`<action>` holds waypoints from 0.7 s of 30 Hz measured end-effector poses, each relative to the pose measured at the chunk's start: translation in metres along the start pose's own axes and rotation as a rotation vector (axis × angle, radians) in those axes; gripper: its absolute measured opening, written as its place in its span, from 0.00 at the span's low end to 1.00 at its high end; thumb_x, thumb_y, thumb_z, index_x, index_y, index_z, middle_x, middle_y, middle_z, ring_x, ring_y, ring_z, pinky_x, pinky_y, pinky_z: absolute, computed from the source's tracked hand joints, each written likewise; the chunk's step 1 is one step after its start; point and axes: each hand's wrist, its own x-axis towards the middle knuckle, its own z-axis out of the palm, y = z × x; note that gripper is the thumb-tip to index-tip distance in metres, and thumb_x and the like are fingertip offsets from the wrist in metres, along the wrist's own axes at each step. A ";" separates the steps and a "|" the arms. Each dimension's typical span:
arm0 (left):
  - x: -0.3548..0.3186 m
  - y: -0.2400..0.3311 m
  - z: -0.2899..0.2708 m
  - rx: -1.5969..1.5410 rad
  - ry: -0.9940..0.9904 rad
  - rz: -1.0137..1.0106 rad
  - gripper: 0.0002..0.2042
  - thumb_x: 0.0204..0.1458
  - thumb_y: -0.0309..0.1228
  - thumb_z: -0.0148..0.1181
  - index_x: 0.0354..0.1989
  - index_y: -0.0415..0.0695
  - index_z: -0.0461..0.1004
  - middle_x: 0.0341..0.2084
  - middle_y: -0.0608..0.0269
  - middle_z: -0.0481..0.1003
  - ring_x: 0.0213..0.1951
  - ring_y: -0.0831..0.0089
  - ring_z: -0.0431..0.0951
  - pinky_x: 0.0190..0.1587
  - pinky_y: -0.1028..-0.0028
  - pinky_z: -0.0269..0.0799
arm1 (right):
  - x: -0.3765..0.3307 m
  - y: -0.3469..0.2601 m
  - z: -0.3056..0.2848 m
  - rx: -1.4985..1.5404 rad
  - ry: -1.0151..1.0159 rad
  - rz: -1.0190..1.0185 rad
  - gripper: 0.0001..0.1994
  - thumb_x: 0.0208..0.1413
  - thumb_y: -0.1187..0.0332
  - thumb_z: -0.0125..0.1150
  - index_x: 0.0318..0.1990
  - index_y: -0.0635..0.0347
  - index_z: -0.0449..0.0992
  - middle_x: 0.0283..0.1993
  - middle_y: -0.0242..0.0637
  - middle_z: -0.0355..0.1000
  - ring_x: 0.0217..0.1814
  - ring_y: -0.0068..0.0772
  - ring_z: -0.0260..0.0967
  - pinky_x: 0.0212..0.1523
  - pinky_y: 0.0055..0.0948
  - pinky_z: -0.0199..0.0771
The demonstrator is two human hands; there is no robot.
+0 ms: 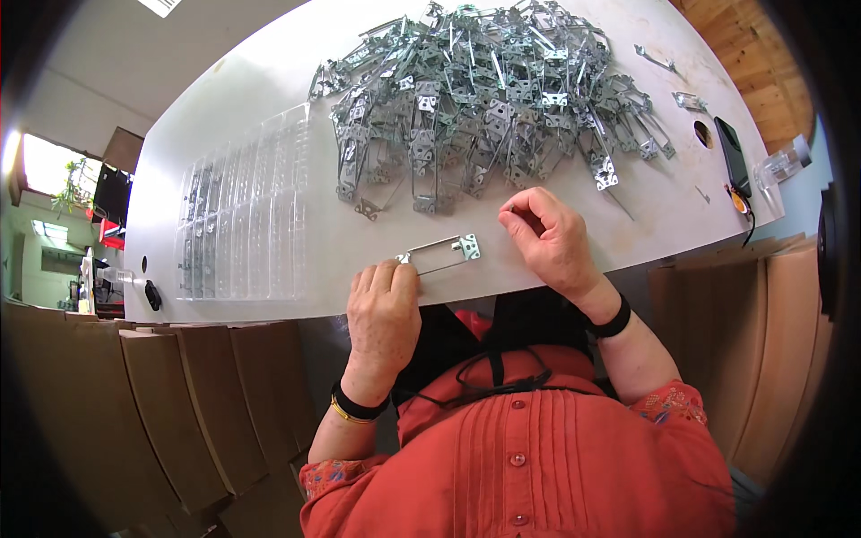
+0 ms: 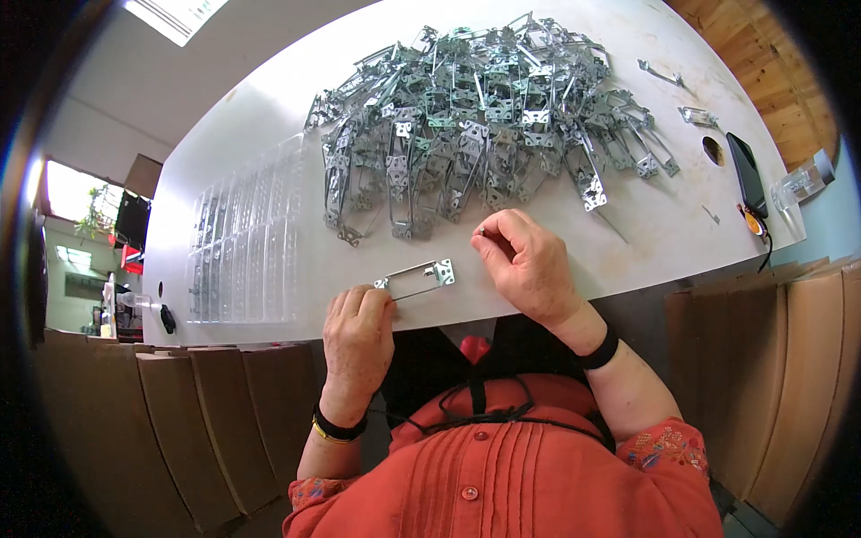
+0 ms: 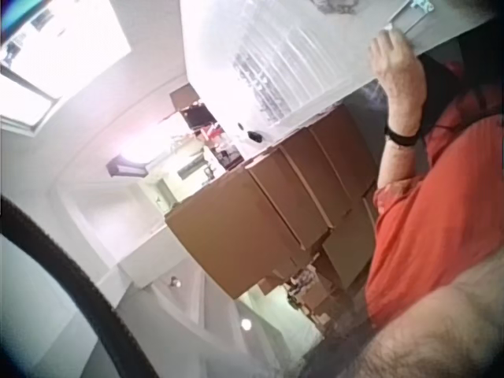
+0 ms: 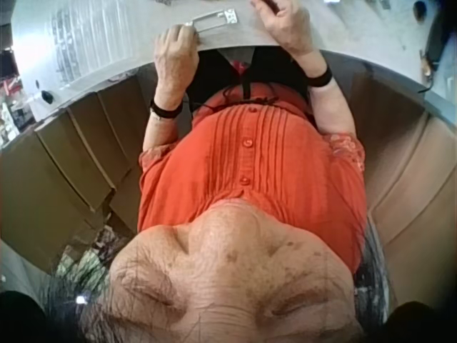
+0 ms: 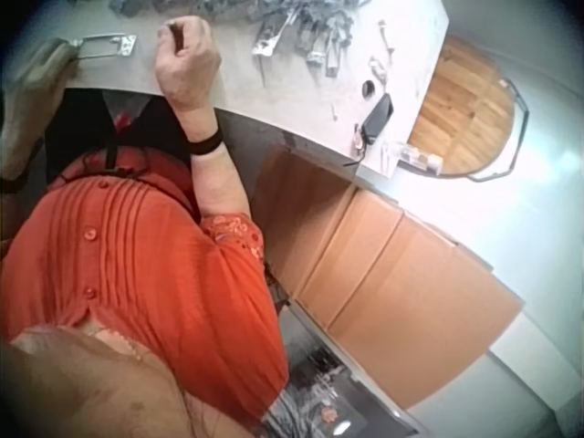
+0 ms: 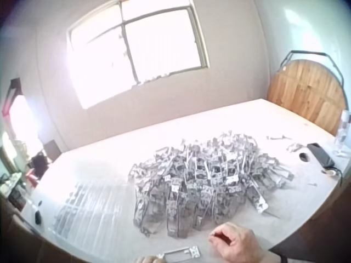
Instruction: The person repeatedly picks up small metal brackets and thin metal rods from a pile on a white table. They insert the rods into the brackets to assemble them and then place the completed units into a clear plastic organizer tray.
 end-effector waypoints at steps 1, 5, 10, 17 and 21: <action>0.000 0.000 0.000 0.010 -0.001 0.012 0.07 0.53 0.21 0.67 0.38 0.41 0.75 0.36 0.55 0.78 0.40 0.54 0.79 0.48 0.58 0.73 | 0.000 0.001 0.000 0.000 0.001 0.000 0.04 0.60 0.75 0.69 0.40 0.60 0.78 0.35 0.39 0.78 0.33 0.39 0.79 0.34 0.33 0.77; -0.004 -0.002 0.001 -0.023 0.031 0.021 0.08 0.54 0.20 0.67 0.40 0.41 0.74 0.34 0.54 0.78 0.39 0.53 0.79 0.49 0.57 0.73 | 0.000 0.002 0.001 -0.003 0.006 -0.002 0.05 0.60 0.74 0.70 0.39 0.60 0.78 0.35 0.39 0.78 0.33 0.39 0.79 0.34 0.33 0.77; -0.005 -0.004 -0.002 -0.048 0.119 -0.023 0.08 0.55 0.19 0.66 0.41 0.40 0.74 0.34 0.54 0.77 0.38 0.53 0.78 0.49 0.57 0.72 | 0.000 0.002 0.001 -0.014 0.005 0.005 0.05 0.60 0.74 0.70 0.39 0.60 0.78 0.35 0.39 0.77 0.33 0.40 0.78 0.34 0.34 0.76; -0.009 -0.011 -0.007 -0.133 0.125 -0.164 0.12 0.55 0.19 0.66 0.48 0.38 0.76 0.42 0.50 0.79 0.44 0.51 0.79 0.52 0.56 0.73 | 0.000 0.004 0.001 0.017 -0.006 0.018 0.05 0.60 0.74 0.69 0.39 0.60 0.78 0.35 0.40 0.77 0.33 0.41 0.78 0.35 0.35 0.76; -0.005 -0.005 -0.005 -0.175 0.054 -0.094 0.16 0.55 0.21 0.66 0.53 0.38 0.77 0.50 0.48 0.80 0.55 0.50 0.78 0.60 0.56 0.71 | 0.000 0.004 0.002 0.005 -0.008 0.019 0.05 0.60 0.74 0.69 0.39 0.61 0.78 0.35 0.41 0.78 0.33 0.41 0.78 0.35 0.35 0.76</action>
